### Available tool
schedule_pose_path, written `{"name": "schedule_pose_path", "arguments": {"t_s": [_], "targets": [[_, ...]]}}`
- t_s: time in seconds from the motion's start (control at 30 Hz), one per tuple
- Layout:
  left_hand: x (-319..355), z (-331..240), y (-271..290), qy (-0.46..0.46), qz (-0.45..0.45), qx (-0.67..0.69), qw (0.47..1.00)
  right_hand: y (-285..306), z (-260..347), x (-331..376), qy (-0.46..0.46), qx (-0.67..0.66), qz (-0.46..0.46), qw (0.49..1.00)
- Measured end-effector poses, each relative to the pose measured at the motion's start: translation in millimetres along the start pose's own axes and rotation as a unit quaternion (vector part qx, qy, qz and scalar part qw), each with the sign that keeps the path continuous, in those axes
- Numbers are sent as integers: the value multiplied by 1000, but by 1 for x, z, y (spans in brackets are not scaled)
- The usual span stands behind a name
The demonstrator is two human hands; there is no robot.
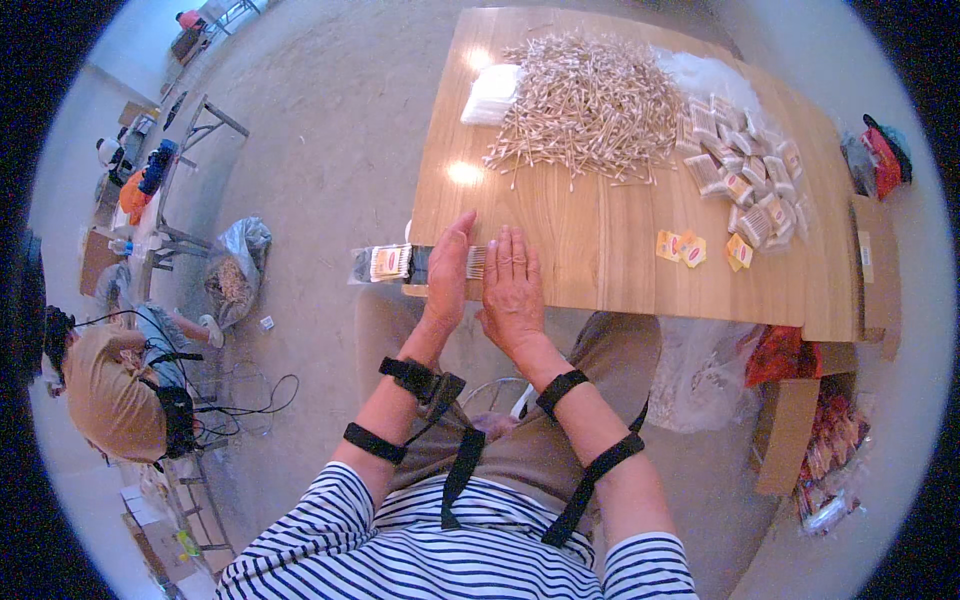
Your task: Gathering several cotton swabs, aligning them, and placing them into small plastic bags.
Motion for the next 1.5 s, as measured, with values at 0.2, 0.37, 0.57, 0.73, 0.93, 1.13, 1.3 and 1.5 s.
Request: {"name": "schedule_pose_path", "arguments": {"t_s": [0.2, 0.37, 0.57, 0.73, 0.93, 1.13, 1.3, 1.5], "targets": [[50, -36, 14, -309, 117, -459, 825, 0, -4, 3, -4, -43, -43, 998], [76, -30, 16, -340, 158, -557, 741, -4, -5, 4, 11, -29, -71, 997], [82, -18, 13, -344, 148, -570, 732, 3, -5, 3, 8, -74, -50, 996], [85, -12, 2, -348, 115, -605, 707, 6, -7, 4, 37, -75, -42, 996], [83, -18, 2, -330, 106, -591, 728, 3, -6, 4, 49, -44, -65, 996], [70, -34, -4, -305, 163, -626, 699, 5, -8, 5, 29, -49, -23, 998], [64, -11, -3, -322, 126, -658, 669, 4, -6, 3, 37, -36, -23, 998], [64, -8, -4, -339, 123, -667, 653, 15, -36, 9, -79, -64, 9, 995]]}}
Point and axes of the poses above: each hand's wrist, its own x-axis away from the middle knuckle, its own y-axis out of the back of the hand, z = x × y, the point moved 6 cm from there along -x, towards the middle knuckle, and after that the axes turned 13 degrees about -z, right-handed, at the moved point
